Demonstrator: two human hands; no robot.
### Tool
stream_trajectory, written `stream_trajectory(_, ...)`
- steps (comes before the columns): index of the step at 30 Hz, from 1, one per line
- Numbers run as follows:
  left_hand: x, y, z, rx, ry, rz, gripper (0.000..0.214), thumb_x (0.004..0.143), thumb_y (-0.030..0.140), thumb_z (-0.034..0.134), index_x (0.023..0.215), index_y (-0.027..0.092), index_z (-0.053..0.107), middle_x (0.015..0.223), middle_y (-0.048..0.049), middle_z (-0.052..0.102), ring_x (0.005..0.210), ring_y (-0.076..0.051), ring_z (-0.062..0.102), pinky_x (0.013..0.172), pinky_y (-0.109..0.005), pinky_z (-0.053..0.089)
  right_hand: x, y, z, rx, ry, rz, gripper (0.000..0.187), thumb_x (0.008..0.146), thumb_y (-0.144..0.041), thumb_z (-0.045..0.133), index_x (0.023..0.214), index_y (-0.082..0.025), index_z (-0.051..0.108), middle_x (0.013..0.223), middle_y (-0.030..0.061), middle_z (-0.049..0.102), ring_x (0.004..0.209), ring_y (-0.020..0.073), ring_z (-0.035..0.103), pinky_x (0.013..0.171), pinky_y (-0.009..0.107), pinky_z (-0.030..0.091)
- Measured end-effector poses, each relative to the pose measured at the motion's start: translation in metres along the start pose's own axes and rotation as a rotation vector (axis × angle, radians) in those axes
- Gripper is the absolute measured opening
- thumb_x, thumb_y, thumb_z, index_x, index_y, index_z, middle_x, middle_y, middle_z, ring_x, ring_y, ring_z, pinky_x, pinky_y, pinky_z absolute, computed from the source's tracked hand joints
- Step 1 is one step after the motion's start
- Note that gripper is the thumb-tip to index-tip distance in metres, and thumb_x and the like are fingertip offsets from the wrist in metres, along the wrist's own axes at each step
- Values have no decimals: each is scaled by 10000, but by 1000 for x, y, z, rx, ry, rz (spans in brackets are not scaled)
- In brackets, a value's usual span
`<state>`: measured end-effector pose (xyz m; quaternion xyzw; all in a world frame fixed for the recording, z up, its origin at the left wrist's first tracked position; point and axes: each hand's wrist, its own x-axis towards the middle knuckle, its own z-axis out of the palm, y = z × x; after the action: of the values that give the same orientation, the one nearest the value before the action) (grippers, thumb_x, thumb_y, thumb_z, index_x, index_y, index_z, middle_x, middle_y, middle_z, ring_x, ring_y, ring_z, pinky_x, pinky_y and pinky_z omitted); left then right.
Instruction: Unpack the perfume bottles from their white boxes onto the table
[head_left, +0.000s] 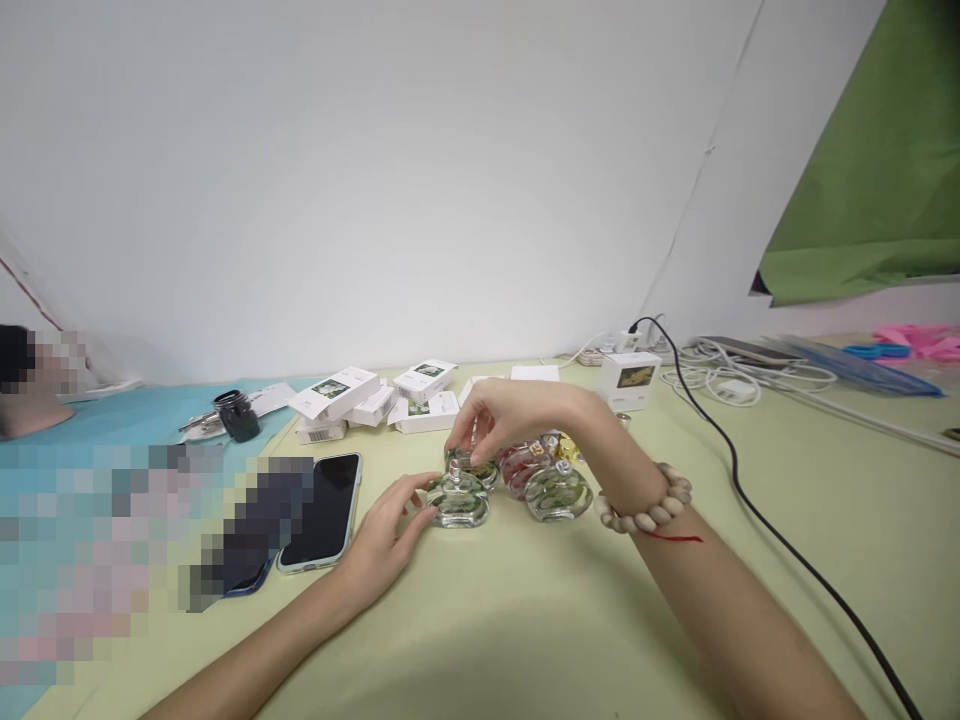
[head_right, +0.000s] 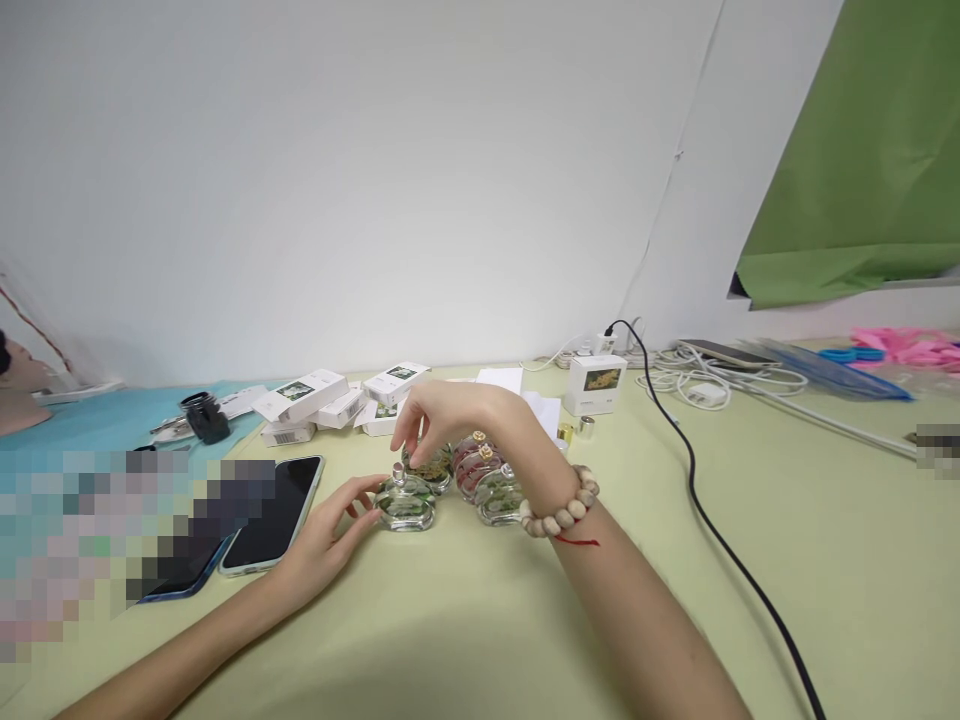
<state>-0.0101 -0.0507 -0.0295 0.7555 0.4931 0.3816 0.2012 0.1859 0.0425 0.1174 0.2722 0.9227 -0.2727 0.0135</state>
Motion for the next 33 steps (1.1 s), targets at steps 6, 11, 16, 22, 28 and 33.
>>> stream_trajectory(6,0,1,0,27,0,8,326,880,312,423,1196,247,470,1039,-49,581,884,-163,538,791,-306,445,1,-9,4,-24,17,-13,380,617,-392,692,934,-182,703,857,48,698,713,150,610,545,211,424)
stream_trajectory(11,0,2,-1,27,1,12,334,882,321,416,1204,248,465,1028,-54,577,887,-167,534,773,-304,450,13,-16,14,-49,-31,77,273,641,-344,670,850,-173,713,799,39,697,682,142,599,515,205,407)
stream_trajectory(16,1,0,-1,24,-2,8,341,881,325,424,1214,261,458,1036,-48,572,879,-161,535,766,-293,452,17,-14,18,-57,-35,70,241,641,-284,662,854,-186,717,758,28,688,656,129,588,489,189,386)
stream_trajectory(22,1,1,-1,21,-24,18,344,889,328,406,1223,254,442,1063,-55,564,898,-165,526,791,-306,442,11,-22,17,-96,-15,136,305,632,-309,667,903,-174,702,801,44,686,614,127,576,459,197,366)
stream_trajectory(28,-1,1,0,40,-33,0,334,894,329,395,1217,259,433,1038,-46,559,904,-160,524,781,-295,440,-29,-21,-15,-93,162,176,325,676,-382,631,904,-164,708,831,65,691,736,177,606,574,243,408)
stream_trajectory(33,-2,0,3,62,-22,-30,335,881,364,410,1192,237,415,969,-47,552,855,-159,532,726,-283,443,-72,48,-47,-63,349,605,363,675,-318,629,1011,-192,683,879,76,697,860,225,618,693,297,453)
